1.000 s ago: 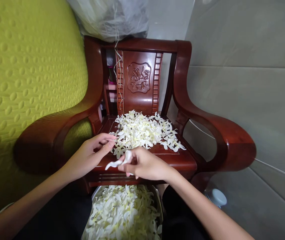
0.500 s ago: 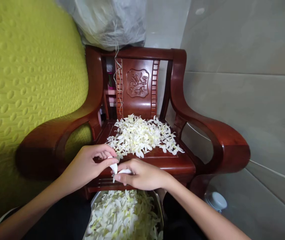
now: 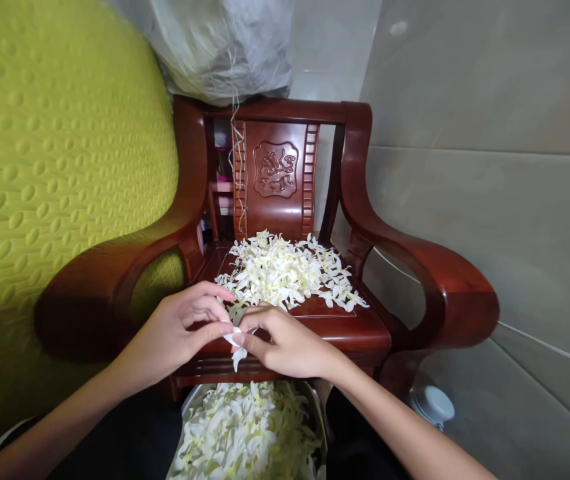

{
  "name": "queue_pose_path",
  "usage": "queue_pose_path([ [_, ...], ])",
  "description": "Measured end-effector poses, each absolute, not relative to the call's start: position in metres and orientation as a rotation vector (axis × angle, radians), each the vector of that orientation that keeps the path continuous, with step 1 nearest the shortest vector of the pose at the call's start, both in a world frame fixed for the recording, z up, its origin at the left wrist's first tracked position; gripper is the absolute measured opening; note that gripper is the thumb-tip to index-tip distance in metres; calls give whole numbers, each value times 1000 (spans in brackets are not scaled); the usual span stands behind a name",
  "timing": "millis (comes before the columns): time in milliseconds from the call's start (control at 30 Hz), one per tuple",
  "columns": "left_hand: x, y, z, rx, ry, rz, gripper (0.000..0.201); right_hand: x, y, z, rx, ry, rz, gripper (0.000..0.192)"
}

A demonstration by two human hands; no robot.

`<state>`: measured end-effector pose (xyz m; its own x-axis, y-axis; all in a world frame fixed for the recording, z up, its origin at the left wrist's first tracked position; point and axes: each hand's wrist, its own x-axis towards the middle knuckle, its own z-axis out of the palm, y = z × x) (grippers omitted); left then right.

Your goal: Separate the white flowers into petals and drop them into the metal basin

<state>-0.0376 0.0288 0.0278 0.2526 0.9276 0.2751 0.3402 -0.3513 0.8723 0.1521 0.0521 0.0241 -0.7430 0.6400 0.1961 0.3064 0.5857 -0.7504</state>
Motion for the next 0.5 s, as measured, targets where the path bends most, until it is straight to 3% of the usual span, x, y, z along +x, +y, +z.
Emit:
queue_pose_path([
  [200, -40, 34, 17, 2032, 1300, 1057, 13, 152, 52, 22, -783, -2450, 857, 26],
  [367, -34, 28, 14, 2105, 1372, 1013, 15, 150, 55, 16, -762, -2497, 753, 28],
  [500, -33, 20, 14, 2200, 1332, 984, 15, 150, 57, 10, -682, -2554, 848, 26],
])
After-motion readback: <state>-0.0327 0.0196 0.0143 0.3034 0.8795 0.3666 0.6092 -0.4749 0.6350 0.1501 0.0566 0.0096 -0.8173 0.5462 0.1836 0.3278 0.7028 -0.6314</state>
